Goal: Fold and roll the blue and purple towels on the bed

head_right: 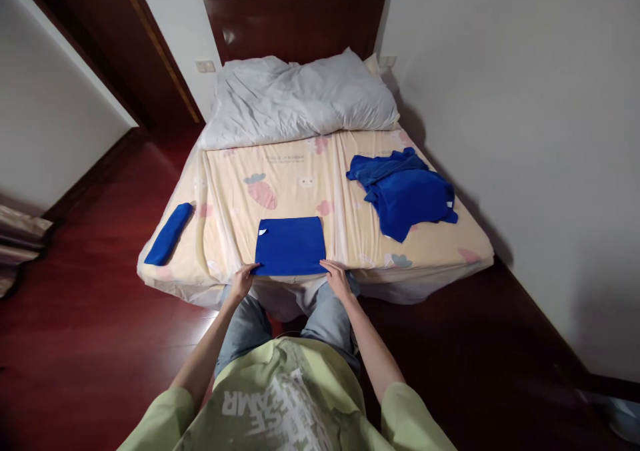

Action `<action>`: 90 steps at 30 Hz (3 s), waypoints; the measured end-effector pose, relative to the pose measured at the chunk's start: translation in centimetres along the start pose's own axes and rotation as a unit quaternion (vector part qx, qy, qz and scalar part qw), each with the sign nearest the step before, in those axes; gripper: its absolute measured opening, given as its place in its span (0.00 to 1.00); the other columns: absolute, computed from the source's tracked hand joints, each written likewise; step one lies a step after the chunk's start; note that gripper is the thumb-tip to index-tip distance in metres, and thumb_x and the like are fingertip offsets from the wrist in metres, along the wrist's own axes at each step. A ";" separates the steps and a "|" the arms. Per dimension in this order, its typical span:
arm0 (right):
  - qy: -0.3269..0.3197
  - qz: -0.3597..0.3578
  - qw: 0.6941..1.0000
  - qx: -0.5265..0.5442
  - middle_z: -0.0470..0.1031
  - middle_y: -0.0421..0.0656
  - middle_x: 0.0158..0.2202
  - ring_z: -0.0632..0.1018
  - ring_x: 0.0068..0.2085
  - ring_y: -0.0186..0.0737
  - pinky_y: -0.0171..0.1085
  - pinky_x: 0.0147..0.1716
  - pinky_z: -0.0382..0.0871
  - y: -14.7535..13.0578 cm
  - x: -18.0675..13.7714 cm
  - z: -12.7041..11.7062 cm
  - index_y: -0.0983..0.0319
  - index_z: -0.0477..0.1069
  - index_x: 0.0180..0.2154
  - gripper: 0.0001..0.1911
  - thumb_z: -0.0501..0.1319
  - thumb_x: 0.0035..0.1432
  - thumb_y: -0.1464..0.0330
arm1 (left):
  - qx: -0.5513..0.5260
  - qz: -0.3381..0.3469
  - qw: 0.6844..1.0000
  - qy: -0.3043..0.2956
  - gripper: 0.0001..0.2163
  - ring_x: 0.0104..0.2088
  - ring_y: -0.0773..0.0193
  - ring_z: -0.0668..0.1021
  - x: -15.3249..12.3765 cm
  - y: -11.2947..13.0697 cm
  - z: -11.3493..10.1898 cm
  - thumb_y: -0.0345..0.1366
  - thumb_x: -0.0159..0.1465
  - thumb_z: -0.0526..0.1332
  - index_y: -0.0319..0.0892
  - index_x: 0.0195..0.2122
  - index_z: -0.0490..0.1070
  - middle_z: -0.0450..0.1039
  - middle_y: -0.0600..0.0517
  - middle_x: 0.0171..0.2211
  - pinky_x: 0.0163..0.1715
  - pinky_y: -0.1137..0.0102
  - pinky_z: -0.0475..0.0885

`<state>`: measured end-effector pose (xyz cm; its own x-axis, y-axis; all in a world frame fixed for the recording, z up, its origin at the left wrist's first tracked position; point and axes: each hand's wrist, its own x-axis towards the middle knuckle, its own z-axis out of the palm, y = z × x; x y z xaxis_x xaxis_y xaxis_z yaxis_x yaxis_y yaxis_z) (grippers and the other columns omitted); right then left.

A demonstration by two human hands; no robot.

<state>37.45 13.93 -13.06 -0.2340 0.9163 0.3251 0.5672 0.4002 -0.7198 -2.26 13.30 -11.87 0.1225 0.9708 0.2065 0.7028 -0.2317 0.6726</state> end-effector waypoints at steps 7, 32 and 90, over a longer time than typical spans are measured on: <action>0.091 0.139 0.982 0.091 0.82 0.51 0.44 0.81 0.45 0.50 0.48 0.49 0.75 -0.1 2.0 1.0 0.62 0.78 0.45 0.16 0.56 0.60 0.63 | -0.067 -0.141 0.985 0.068 0.13 0.40 0.55 0.81 1.5 0.3 1.1 0.43 0.66 0.57 0.43 0.46 0.75 0.80 0.46 0.39 0.43 0.62 0.76; 0.125 0.214 0.967 0.058 0.80 0.49 0.32 0.78 0.34 0.48 0.42 0.37 0.71 0.8 3.9 2.0 0.60 0.74 0.34 0.27 0.52 0.62 0.44 | 0.024 -0.152 0.985 0.077 0.17 0.39 0.53 0.78 3.0 0.5 1.1 0.48 0.68 0.51 0.44 0.38 0.74 0.78 0.44 0.34 0.43 0.62 0.72; -0.006 -0.020 1.000 -0.015 0.69 0.52 0.62 0.70 0.63 0.50 0.51 0.65 0.65 0.8 2.2 -0.8 0.62 0.70 0.61 0.28 0.61 0.58 0.70 | -0.017 -0.006 0.999 0.046 0.22 0.58 0.50 0.72 1.9 0.2 1.1 0.36 0.59 0.63 0.45 0.56 0.74 0.73 0.46 0.58 0.61 0.56 0.66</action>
<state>38.00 16.21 -12.44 -0.2669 0.8999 0.3448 0.5807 0.4357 -0.6877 -1.12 15.13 -12.10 0.0485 0.9641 0.2610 0.6799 -0.2233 0.6985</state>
